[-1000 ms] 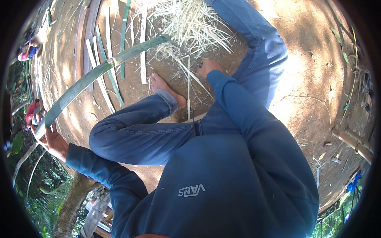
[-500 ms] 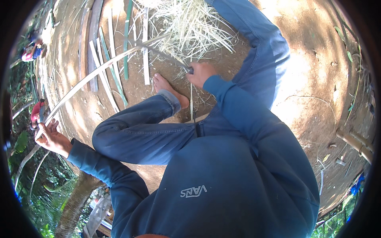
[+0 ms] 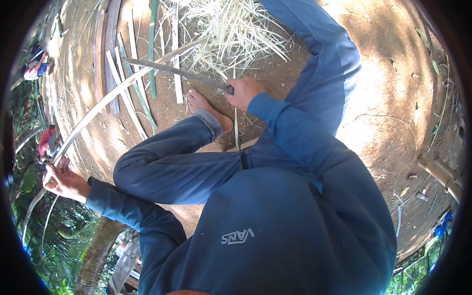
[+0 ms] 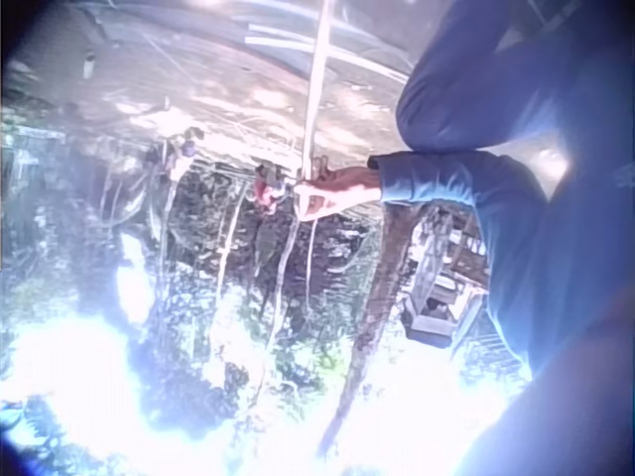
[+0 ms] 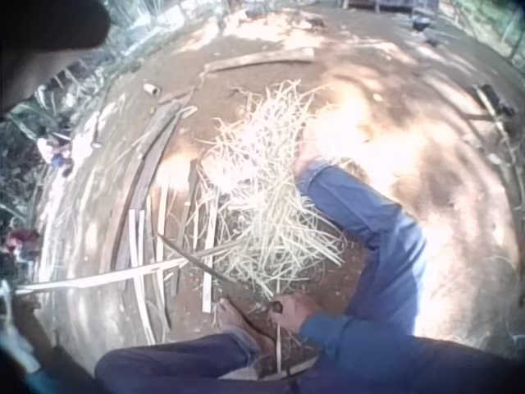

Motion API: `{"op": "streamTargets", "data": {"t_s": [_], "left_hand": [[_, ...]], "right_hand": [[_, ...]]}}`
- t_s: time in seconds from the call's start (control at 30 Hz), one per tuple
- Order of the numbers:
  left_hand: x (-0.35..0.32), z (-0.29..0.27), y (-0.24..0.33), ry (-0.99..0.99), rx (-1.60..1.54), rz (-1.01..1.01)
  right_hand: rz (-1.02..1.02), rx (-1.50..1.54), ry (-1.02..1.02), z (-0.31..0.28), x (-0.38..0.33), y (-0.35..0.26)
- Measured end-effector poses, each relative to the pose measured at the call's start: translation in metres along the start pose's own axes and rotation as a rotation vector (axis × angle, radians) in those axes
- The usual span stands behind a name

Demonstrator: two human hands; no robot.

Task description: The person sits on the ground and uses a knife to split a long bamboo stalk into thin strips. They hold the bamboo with one hand and use the knife to shave and separate the material, creating a pile of thin strips on the ground.

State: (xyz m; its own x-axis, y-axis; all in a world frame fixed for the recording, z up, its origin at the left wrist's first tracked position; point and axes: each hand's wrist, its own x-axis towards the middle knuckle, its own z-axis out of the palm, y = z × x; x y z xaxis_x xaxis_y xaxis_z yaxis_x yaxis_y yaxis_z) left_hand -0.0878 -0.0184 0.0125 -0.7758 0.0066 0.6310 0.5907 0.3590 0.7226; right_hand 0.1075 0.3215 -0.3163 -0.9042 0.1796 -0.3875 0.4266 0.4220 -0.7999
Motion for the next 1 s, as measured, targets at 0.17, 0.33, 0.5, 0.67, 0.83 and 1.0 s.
{"op": "streamTargets", "data": {"t_s": [0.17, 0.33, 0.5, 0.67, 0.83, 1.0], "left_hand": [[-0.002, 0.005, 0.002, -0.055, -0.032, 0.012], [-0.003, 0.01, -0.001, -0.024, -0.095, 0.001], [-0.005, -0.001, -0.009, 0.029, -0.045, -0.003], [-0.015, 0.009, -0.002, 0.084, 0.007, -0.002], [-0.016, 0.007, -0.006, 0.128, 0.048, 0.007], [-0.015, 0.008, -0.001, 0.073, -0.011, 0.017]], "right_hand": [[0.291, -0.035, 0.023, 0.005, 0.032, 0.037], [0.494, -0.132, -0.003, 0.004, 0.045, 0.062], [0.156, -0.1, 0.038, 0.003, 0.022, 0.03], [-0.179, -0.063, 0.033, 0.01, 0.002, -0.018], [-0.15, -0.05, 0.09, 0.014, 0.005, -0.016], [-0.113, -0.066, 0.03, 0.004, -0.005, -0.022]]}}
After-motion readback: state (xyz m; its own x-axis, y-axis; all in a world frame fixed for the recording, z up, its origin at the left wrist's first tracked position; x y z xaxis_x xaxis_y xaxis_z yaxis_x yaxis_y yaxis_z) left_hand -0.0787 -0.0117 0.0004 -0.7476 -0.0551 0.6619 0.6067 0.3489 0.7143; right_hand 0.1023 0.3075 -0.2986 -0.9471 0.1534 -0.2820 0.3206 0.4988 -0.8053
